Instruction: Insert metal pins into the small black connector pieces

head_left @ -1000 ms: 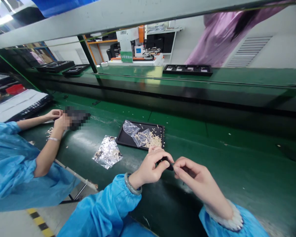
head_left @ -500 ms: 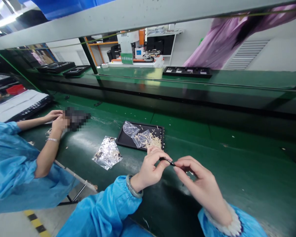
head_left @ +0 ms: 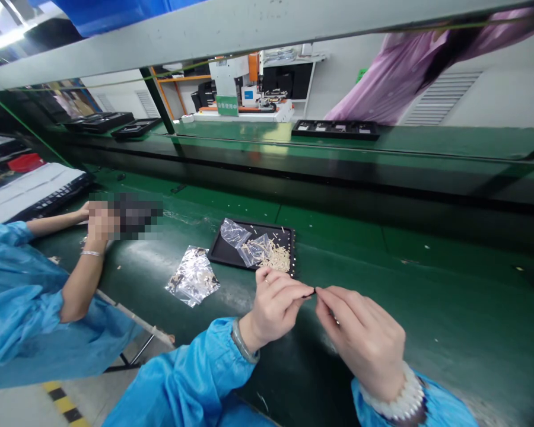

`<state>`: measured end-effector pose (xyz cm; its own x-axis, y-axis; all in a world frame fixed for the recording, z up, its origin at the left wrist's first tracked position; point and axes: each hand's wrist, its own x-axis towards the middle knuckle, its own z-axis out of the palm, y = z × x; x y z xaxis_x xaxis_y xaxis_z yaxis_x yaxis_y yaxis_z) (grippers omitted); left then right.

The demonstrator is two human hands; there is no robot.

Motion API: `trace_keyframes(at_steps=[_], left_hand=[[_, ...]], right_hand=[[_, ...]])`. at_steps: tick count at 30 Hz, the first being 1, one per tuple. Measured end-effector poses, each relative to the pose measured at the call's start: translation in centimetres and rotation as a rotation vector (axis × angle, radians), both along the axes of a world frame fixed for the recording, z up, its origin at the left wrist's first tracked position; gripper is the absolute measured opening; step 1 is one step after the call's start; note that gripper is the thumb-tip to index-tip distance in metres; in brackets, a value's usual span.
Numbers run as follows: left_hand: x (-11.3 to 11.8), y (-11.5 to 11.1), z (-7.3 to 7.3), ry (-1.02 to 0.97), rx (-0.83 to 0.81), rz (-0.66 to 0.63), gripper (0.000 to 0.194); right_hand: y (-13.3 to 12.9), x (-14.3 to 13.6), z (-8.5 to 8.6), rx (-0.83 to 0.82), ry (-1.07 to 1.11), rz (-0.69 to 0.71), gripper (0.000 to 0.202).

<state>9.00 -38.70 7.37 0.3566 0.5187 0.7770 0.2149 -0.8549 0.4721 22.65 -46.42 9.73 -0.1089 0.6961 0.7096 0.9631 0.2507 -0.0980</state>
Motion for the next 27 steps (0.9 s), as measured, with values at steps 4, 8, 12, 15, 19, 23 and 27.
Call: trace_keyframes(at_steps=[4,8,12,15,19,23,27], left_hand=[[0.1,-0.08,-0.09,-0.044,-0.005,-0.005,0.009],[0.11,-0.22,-0.21,-0.075,0.001,-0.014,0.009],[0.06,-0.3,-0.45,-0.058,0.04,-0.006,0.013],[0.02,-0.36,-0.57,-0.042,0.071,0.008,0.016],[-0.07,-0.46,-0.57,-0.029,0.085,0.02,0.016],[-0.07,-0.49,-0.57,-0.025,0.092,0.017,0.017],[0.11,-0.52,-0.54,-0.074,0.072,-0.012,0.017]], right_hand=[[0.17,-0.11,-0.31,-0.001,0.139,0.02,0.015],[0.18,-0.46,-0.57,-0.024,0.339,0.041,0.013],[0.06,-0.7,-0.65,-0.021,0.402,0.047,0.014],[0.02,-0.73,-0.74,-0.007,0.342,0.029,0.016],[-0.02,-0.65,-0.79,0.019,0.229,0.008,0.019],[-0.16,-0.7,-0.62,0.04,0.155,0.022,0.021],[-0.3,-1.0,-0.38,0.059,0.15,0.048,0.02]])
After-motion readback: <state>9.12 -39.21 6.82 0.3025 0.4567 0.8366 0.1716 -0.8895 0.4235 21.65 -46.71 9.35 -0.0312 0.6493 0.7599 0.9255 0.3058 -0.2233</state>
